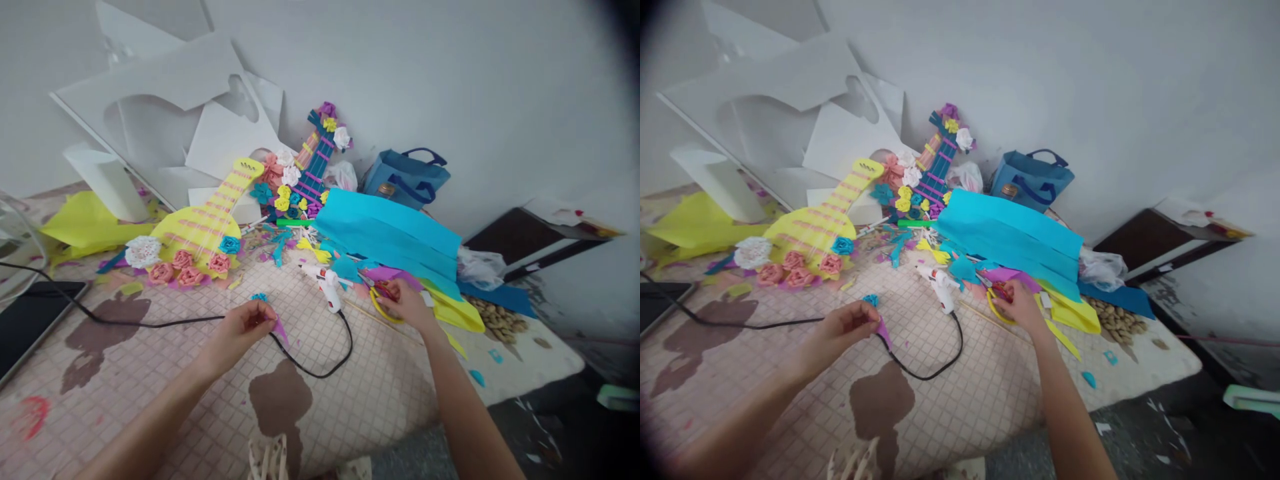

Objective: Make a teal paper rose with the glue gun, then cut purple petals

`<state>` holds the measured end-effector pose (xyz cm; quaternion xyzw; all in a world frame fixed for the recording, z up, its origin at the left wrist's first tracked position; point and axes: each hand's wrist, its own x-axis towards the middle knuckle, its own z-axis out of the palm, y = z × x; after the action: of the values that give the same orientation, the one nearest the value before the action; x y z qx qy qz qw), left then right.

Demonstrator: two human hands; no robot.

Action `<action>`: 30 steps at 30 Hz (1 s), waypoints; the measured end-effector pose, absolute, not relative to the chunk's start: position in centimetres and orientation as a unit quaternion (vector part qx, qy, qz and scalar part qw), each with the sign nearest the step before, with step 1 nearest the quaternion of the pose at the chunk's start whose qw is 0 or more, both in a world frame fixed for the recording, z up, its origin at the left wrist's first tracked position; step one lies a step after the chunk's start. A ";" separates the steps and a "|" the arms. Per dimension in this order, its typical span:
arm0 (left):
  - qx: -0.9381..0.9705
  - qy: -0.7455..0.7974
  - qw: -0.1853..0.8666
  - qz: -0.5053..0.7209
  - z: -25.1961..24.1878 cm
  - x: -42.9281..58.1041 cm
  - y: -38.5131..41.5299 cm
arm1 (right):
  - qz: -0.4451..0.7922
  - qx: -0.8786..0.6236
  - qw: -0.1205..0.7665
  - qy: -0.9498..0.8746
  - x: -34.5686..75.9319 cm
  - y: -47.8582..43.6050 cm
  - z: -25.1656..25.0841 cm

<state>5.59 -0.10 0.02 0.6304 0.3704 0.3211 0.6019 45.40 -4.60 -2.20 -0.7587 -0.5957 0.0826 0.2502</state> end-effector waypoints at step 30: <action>0.645 0.363 0.600 0.305 0.4 6.6 0.4 | 0.063 -0.674 0.585 -0.446 44.7 -2.6 1.5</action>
<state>6.59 0.42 0.35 0.6446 0.3628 0.3050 0.5998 44.67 -2.57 1.51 -0.6742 -0.4464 0.0631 0.5850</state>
